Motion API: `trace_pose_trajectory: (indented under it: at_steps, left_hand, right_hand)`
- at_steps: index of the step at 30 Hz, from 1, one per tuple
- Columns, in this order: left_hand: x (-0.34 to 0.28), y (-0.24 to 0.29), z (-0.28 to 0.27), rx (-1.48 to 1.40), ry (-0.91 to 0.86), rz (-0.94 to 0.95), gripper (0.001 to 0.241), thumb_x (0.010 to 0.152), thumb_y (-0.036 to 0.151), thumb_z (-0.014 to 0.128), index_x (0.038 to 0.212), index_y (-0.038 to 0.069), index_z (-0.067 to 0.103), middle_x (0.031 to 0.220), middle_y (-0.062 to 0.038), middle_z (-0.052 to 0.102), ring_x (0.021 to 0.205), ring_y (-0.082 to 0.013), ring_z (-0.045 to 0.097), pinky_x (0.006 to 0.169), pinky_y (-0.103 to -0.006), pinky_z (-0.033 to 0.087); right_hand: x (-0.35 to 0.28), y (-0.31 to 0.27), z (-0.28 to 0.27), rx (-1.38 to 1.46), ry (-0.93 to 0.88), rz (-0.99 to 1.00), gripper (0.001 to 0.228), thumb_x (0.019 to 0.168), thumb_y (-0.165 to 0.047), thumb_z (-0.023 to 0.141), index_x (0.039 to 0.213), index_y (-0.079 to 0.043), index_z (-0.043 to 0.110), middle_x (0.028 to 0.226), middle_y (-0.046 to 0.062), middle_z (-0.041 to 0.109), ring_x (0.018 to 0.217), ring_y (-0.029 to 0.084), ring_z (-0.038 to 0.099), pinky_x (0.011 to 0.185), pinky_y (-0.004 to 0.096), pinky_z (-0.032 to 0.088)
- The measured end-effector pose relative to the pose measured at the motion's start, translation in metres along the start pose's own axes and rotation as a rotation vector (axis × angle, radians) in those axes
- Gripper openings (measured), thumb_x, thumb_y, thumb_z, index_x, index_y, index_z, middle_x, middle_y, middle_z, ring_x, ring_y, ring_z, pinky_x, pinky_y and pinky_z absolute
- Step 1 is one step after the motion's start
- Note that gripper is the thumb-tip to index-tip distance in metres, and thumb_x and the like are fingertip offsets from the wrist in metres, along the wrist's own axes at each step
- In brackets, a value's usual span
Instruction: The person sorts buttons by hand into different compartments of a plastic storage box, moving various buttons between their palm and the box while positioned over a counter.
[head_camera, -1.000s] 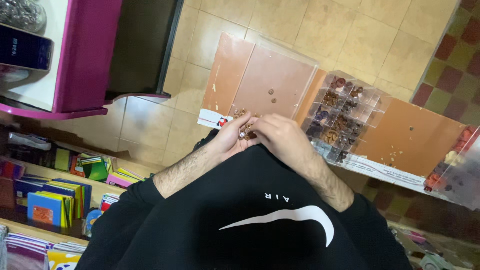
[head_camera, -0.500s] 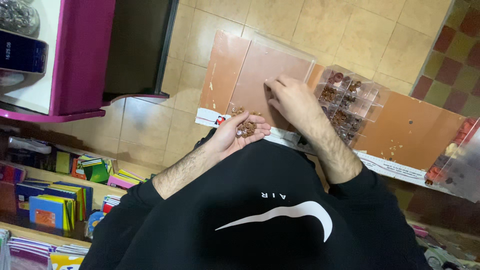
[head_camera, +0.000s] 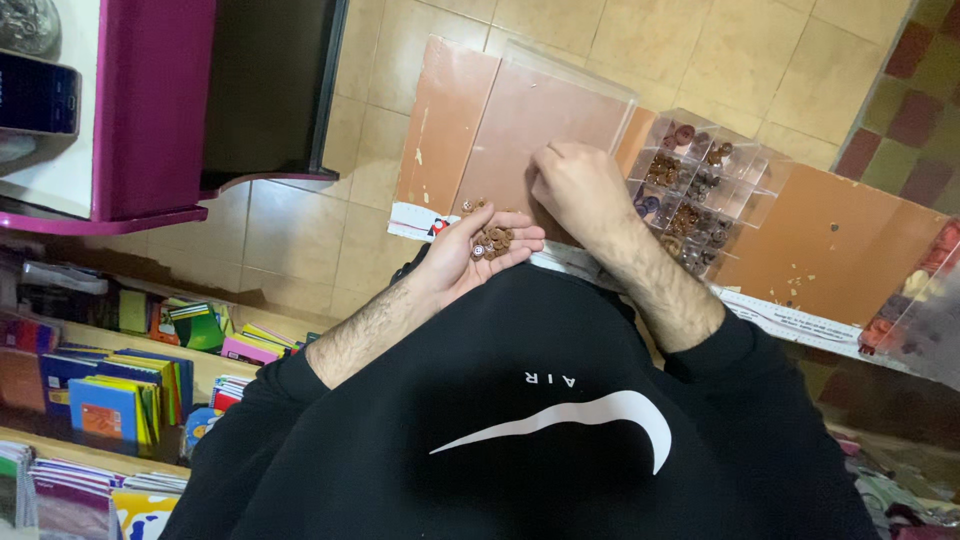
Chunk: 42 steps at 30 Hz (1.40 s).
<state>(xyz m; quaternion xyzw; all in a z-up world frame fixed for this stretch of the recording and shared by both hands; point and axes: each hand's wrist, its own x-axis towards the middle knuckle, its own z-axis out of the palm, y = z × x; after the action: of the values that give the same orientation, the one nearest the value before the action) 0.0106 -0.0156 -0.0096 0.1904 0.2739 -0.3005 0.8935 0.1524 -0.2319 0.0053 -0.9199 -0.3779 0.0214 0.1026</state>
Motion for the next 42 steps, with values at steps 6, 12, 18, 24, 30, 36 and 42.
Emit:
trace_pose_trajectory:
  at_steps: [6,12,18,24,30,36,42]
  left_hand:
    - [0.008,-0.003,-0.018,-0.017,0.034,0.012,0.060,0.129,0.042,0.059,0.153,-0.009,0.077,0.145,-0.036,0.083,0.131,-0.0420,0.087,0.114,-0.0539,0.075]
    - [0.023,-0.014,-0.031,0.036,0.056,-0.031,0.054,0.128,0.040,0.064,0.145,-0.009,0.081,0.133,-0.036,0.087,0.118,-0.0431,0.091,0.102,-0.0537,0.080]
    - [-0.009,0.020,0.008,0.070,0.021,-0.129,0.056,0.128,0.040,0.062,0.143,-0.011,0.080,0.131,-0.033,0.088,0.118,-0.0373,0.091,0.103,-0.0454,0.080]
    - [-0.004,0.025,0.023,0.098,-0.045,-0.212,0.059,0.129,0.043,0.060,0.147,-0.010,0.077,0.140,-0.032,0.086,0.125,-0.0337,0.090,0.104,-0.0373,0.079]
    - [0.004,-0.005,-0.007,0.108,-0.019,-0.397,0.049,0.128,0.034,0.065,0.142,-0.009,0.082,0.129,-0.031,0.088,0.109,-0.0347,0.092,0.091,-0.0426,0.079]
    - [0.006,-0.017,0.015,0.250,0.057,-0.383,0.037,0.125,0.026,0.073,0.136,-0.008,0.084,0.110,-0.026,0.089,0.089,-0.0291,0.088,0.086,-0.0447,0.079]
    - [0.013,-0.058,0.028,0.331,0.039,-0.319,0.041,0.125,0.027,0.069,0.138,-0.009,0.083,0.105,-0.026,0.087,0.086,-0.0306,0.089,0.086,-0.0452,0.080]
  right_hand:
    - [-0.037,-0.069,-0.082,0.417,0.063,0.026,0.006,0.105,-0.012,0.087,0.106,-0.014,0.081,0.100,0.009,0.079,0.099,0.034,0.085,0.087,0.045,0.069]
    - [-0.038,-0.093,-0.131,0.520,0.064,-0.053,0.007,0.106,0.002,0.086,0.109,-0.004,0.083,0.104,0.014,0.083,0.100,0.037,0.086,0.088,0.047,0.071]
    - [-0.097,-0.108,-0.104,0.776,0.156,0.270,0.009,0.106,-0.006,0.091,0.110,-0.014,0.092,0.086,0.003,0.084,0.077,0.027,0.081,0.076,0.042,0.068]
    - [-0.083,-0.136,-0.097,0.648,0.321,0.382,0.012,0.105,-0.006,0.093,0.112,-0.015,0.090,0.084,0.004,0.080,0.069,0.025,0.078,0.064,0.041,0.063]
    - [-0.091,-0.151,-0.106,0.317,0.297,0.423,0.019,0.109,-0.017,0.093,0.126,-0.011,0.086,0.114,0.001,0.085,0.091,0.022,0.086,0.075,0.037,0.070]
    - [-0.126,-0.141,-0.098,0.377,0.145,0.459,0.024,0.109,-0.024,0.092,0.129,-0.012,0.087,0.125,0.004,0.086,0.104,0.027,0.089,0.085,0.040,0.073]
    - [-0.157,-0.114,-0.124,0.398,0.117,0.340,0.010,0.115,-0.016,0.083,0.120,-0.007,0.085,0.115,0.008,0.087,0.103,0.032,0.090,0.083,0.041,0.073]
